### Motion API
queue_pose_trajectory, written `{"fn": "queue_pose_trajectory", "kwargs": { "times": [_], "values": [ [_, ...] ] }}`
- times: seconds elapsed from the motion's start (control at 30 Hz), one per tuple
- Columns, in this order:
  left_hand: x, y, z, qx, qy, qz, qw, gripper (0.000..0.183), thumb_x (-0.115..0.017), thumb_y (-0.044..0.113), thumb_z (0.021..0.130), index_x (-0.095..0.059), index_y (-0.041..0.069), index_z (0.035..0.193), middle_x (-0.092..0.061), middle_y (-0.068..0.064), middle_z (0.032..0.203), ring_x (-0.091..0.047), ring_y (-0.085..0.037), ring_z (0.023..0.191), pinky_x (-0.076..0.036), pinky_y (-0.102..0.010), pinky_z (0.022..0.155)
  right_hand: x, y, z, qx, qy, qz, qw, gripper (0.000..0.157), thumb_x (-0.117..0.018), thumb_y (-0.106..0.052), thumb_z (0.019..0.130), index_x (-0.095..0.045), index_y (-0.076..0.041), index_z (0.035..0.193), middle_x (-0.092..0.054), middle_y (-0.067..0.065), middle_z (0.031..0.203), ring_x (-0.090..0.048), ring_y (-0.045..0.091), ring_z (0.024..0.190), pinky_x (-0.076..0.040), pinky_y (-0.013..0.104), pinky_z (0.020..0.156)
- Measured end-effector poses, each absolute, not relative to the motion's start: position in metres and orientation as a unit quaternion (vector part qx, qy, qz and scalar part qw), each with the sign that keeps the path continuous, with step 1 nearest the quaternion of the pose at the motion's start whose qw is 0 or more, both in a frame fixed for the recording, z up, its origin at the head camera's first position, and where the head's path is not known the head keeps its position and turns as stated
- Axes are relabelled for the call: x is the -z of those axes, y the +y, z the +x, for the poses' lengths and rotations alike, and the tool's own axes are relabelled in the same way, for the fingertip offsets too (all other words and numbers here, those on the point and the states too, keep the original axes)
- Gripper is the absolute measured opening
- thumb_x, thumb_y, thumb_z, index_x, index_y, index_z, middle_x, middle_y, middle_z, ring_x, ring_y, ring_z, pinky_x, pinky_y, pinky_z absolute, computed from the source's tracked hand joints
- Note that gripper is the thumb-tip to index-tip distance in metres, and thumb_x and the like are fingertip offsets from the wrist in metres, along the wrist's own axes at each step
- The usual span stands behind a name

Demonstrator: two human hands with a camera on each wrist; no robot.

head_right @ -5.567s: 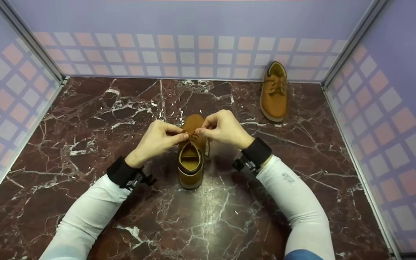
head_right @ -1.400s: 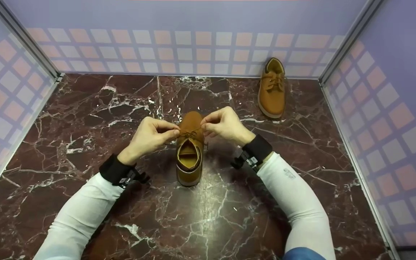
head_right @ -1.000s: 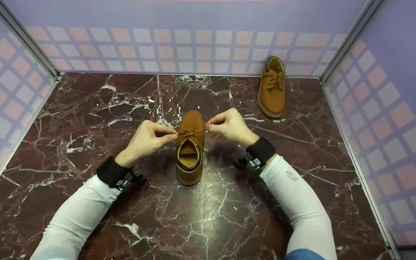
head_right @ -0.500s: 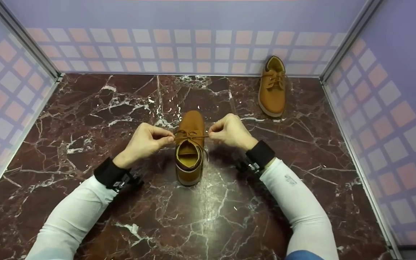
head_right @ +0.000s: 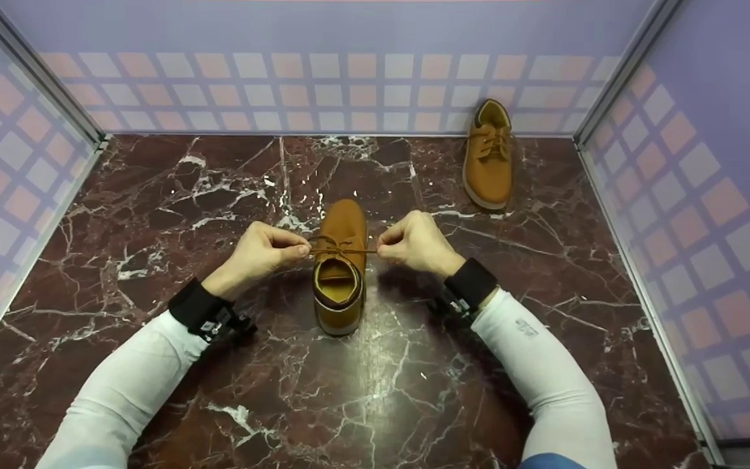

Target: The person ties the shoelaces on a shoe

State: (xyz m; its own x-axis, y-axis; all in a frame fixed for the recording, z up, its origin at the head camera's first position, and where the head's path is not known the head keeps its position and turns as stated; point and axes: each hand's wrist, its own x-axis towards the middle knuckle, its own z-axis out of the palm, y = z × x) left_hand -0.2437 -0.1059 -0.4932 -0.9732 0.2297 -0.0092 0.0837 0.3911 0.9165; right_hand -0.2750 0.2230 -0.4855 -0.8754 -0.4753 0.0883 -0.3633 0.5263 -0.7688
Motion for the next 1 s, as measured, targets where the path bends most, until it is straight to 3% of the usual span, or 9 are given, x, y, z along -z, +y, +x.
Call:
{"fn": "queue_pose_trajectory", "kwargs": {
  "times": [0.17, 0.33, 0.47, 0.57, 0.63, 0.67, 0.73, 0.83, 1.0],
  "values": [
    [0.495, -0.106, -0.243, -0.556, 0.823, 0.078, 0.092, 0.012, -0.085, 0.010, 0.098, -0.089, 0.005, 0.108, -0.088, -0.017, 0.106, -0.069, -0.006, 0.071, -0.056, -0.017, 0.066, 0.488, 0.224, -0.273, 0.421, 0.873, -0.239, 0.061, 0.015, -0.078, 0.001, 0.090, -0.091, -0.007, 0.091, -0.083, 0.016, 0.076, -0.063, -0.006, 0.056, -0.047, 0.009, 0.053],
    [0.496, -0.104, -0.241, -0.571, 0.813, 0.052, 0.096, 0.012, -0.085, 0.008, 0.098, -0.089, 0.005, 0.108, -0.088, -0.016, 0.108, -0.079, -0.025, 0.082, -0.064, -0.024, 0.072, 0.490, 0.223, -0.273, 0.408, 0.877, -0.251, 0.038, 0.014, -0.080, -0.002, 0.089, -0.092, -0.009, 0.091, -0.086, 0.012, 0.084, -0.058, -0.008, 0.059, -0.044, 0.009, 0.057],
    [0.499, -0.095, -0.228, -0.641, 0.760, -0.003, 0.109, 0.021, -0.079, 0.011, 0.104, -0.084, 0.001, 0.122, -0.085, -0.019, 0.121, -0.082, -0.037, 0.105, -0.071, -0.040, 0.094, 0.500, 0.216, -0.264, 0.467, 0.861, -0.198, 0.046, 0.012, -0.078, 0.000, 0.093, -0.088, 0.000, 0.099, -0.086, 0.020, 0.093, -0.071, 0.004, 0.062, -0.057, 0.014, 0.059],
    [0.496, -0.085, -0.212, -0.724, 0.675, -0.059, 0.132, 0.047, -0.062, 0.026, 0.117, -0.064, -0.007, 0.151, -0.068, -0.026, 0.154, -0.069, -0.041, 0.141, -0.060, -0.050, 0.120, 0.507, 0.205, -0.248, 0.557, 0.820, -0.115, 0.069, 0.030, -0.074, -0.005, 0.103, -0.076, 0.010, 0.130, -0.081, 0.029, 0.126, -0.084, 0.026, 0.097, -0.070, 0.030, 0.085],
    [0.491, -0.079, -0.199, -0.758, 0.630, -0.085, 0.146, 0.066, -0.046, 0.041, 0.122, -0.041, -0.007, 0.168, -0.045, -0.026, 0.176, -0.048, -0.042, 0.163, -0.043, -0.053, 0.136, 0.508, 0.197, -0.232, 0.628, 0.769, -0.061, 0.101, 0.049, -0.064, -0.013, 0.113, -0.056, 0.011, 0.155, -0.062, 0.032, 0.157, -0.073, 0.038, 0.134, -0.063, 0.044, 0.114],
    [0.488, -0.076, -0.192, -0.767, 0.617, -0.091, 0.151, 0.073, -0.037, 0.047, 0.123, -0.030, -0.006, 0.173, -0.033, -0.024, 0.183, -0.037, -0.042, 0.170, -0.034, -0.054, 0.141, 0.507, 0.193, -0.224, 0.663, 0.738, -0.036, 0.121, 0.058, -0.057, -0.018, 0.117, -0.042, 0.010, 0.165, -0.049, 0.032, 0.170, -0.060, 0.043, 0.151, -0.054, 0.051, 0.127],
    [0.483, -0.070, -0.181, -0.777, 0.603, -0.092, 0.155, 0.082, -0.023, 0.055, 0.122, -0.013, -0.003, 0.177, -0.016, -0.021, 0.189, -0.019, -0.040, 0.177, -0.019, -0.055, 0.146, 0.504, 0.184, -0.208, 0.720, 0.675, -0.005, 0.161, 0.066, -0.043, -0.025, 0.122, -0.018, 0.007, 0.175, -0.023, 0.030, 0.184, -0.033, 0.045, 0.171, -0.032, 0.059, 0.141],
    [0.477, -0.061, -0.167, -0.777, 0.605, -0.084, 0.154, 0.086, -0.013, 0.061, 0.119, -0.002, 0.001, 0.179, -0.006, -0.018, 0.191, -0.007, -0.035, 0.180, -0.007, -0.054, 0.147, 0.498, 0.170, -0.188, 0.754, 0.621, 0.009, 0.215, 0.073, -0.025, -0.037, 0.123, 0.000, 0.005, 0.177, -0.003, 0.025, 0.189, -0.008, 0.043, 0.178, -0.011, 0.058, 0.147],
    [0.472, -0.048, -0.157, -0.772, 0.610, -0.071, 0.164, 0.090, -0.009, 0.067, 0.117, -0.001, 0.003, 0.180, 0.000, -0.018, 0.191, -0.002, -0.033, 0.180, -0.002, -0.054, 0.147, 0.488, 0.155, -0.172, 0.751, 0.615, 0.006, 0.241, 0.082, -0.017, -0.053, 0.120, 0.002, 0.001, 0.179, 0.001, 0.021, 0.191, -0.001, 0.041, 0.179, -0.004, 0.058, 0.147]
  ]
}}
